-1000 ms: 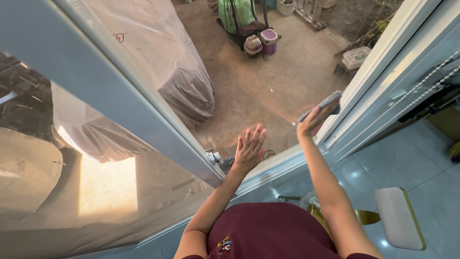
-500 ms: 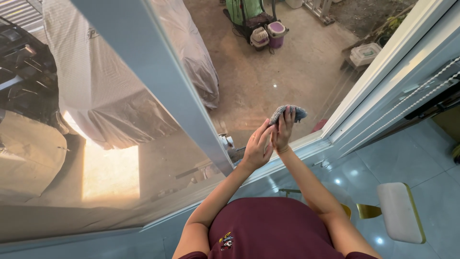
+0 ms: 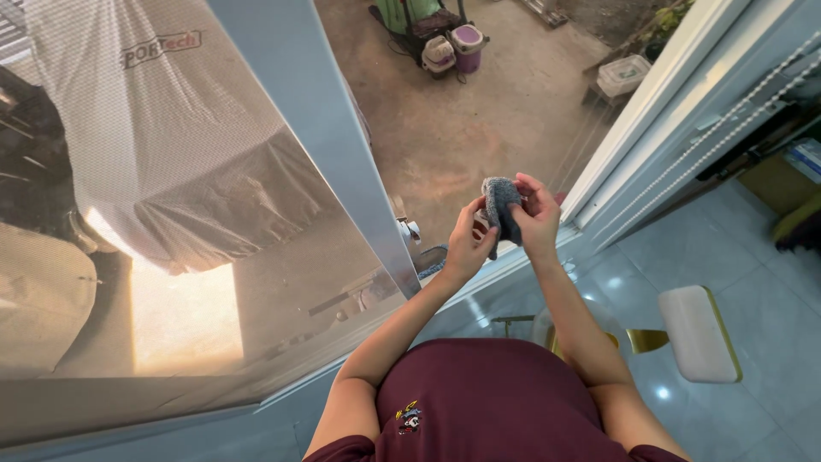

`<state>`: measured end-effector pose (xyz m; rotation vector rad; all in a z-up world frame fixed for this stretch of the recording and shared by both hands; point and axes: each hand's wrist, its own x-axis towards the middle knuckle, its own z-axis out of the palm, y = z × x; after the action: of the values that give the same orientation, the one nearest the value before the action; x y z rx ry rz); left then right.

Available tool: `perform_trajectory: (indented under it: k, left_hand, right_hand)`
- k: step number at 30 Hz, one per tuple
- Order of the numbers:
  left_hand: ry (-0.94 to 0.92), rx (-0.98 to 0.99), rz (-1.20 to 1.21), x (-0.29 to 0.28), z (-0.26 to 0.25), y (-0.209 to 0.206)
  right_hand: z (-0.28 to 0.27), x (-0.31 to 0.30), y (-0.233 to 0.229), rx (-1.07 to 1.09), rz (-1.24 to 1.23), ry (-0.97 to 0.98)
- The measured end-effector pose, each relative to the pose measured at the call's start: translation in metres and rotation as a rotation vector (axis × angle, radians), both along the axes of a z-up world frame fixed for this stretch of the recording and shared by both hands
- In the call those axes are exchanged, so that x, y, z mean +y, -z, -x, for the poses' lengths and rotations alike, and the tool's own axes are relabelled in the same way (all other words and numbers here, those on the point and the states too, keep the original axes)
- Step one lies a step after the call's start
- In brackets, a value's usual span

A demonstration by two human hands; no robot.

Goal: The person is cleaning a glass sliding door using a cloth.

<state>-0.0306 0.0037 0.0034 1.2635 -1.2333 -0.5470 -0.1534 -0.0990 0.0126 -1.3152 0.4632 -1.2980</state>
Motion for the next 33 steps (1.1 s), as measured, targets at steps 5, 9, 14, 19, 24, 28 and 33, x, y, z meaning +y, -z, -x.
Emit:
perform_trajectory:
  k: [5,9,14,19,24,28,33]
  left_hand:
    - [0.028,0.008,0.091,0.006,-0.006,-0.004]
    - [0.04,-0.211,0.239,0.016,-0.001,-0.04]
    - [0.188,0.029,0.216,0.004,0.001,-0.006]
    - [0.24,0.147,0.041,0.016,-0.005,-0.015]
    - [0.241,-0.087,0.157,0.038,-0.01,-0.05]
    - [0.252,-0.081,0.098,0.047,-0.012,-0.054]
    - [0.135,-0.119,0.107,0.038,-0.015,-0.02]
  right_hand:
    - [0.03,0.012,-0.013,0.068,-0.081,-0.048]
    - [0.043,0.028,-0.02,0.127,-0.038,-0.06]
    - [0.053,0.046,-0.024,0.42,0.238,0.061]
    - [0.07,0.055,-0.015,0.503,0.156,0.051]
    - [0.08,0.057,0.024,0.425,-0.149,-0.249]
    - [0.073,0.074,0.031,0.177,-0.399,-0.248]
    - [0.079,0.06,0.066,-0.02,-0.381,-0.104]
